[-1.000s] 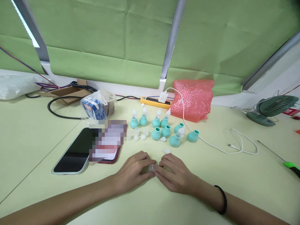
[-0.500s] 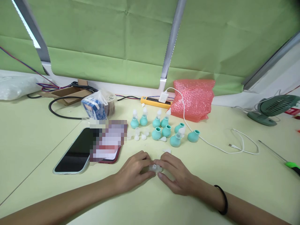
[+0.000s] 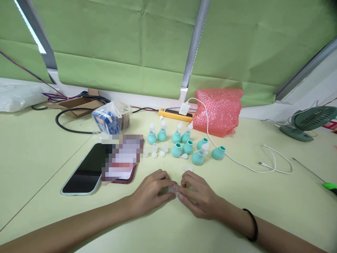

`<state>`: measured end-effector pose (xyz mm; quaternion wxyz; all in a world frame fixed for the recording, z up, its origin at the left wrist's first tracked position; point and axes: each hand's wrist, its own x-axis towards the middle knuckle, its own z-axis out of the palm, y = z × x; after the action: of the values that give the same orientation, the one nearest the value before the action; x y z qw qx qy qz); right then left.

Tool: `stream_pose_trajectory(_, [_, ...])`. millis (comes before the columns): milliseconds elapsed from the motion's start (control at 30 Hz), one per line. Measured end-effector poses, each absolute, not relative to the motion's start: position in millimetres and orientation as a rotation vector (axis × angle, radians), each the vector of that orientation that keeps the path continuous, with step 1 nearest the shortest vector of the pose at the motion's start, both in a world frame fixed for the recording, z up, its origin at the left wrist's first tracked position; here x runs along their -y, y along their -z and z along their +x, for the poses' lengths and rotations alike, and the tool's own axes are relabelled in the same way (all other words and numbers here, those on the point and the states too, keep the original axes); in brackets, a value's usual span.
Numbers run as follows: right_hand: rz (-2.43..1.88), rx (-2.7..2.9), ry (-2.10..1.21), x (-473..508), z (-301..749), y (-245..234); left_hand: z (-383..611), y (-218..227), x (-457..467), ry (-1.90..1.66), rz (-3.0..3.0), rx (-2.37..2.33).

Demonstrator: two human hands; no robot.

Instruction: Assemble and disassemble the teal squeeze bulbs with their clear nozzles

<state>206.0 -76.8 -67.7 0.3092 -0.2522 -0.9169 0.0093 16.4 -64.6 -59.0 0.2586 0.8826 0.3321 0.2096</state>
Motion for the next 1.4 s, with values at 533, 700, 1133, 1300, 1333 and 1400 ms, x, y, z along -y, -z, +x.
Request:
stream_pose_trajectory(533, [-0.685, 2.334, -0.146, 78, 203, 68, 17, 58, 65, -0.594, 2.392, -0.912])
stream_pose_trajectory(700, [-0.65, 2.264, -0.231, 76, 206, 71, 16, 66, 66, -0.732, 2.252, -0.988])
stream_pose_trajectory(1133, [-0.731, 2.221, -0.225, 75, 206, 72, 14, 64, 66, -0.8, 2.374, -0.876])
stream_pose_trajectory(1300, [-0.799, 2.352, -0.267, 74, 205, 71, 14, 69, 67, -0.847, 2.437, -0.781])
stream_pose_trajectory(1333, [-0.803, 2.375, -0.274, 74, 205, 71, 14, 71, 66, -0.864, 2.448, -0.764])
stream_pose_trajectory(1400, [-0.806, 2.405, -0.283, 74, 204, 71, 15, 71, 65, -0.907, 2.48, -0.735])
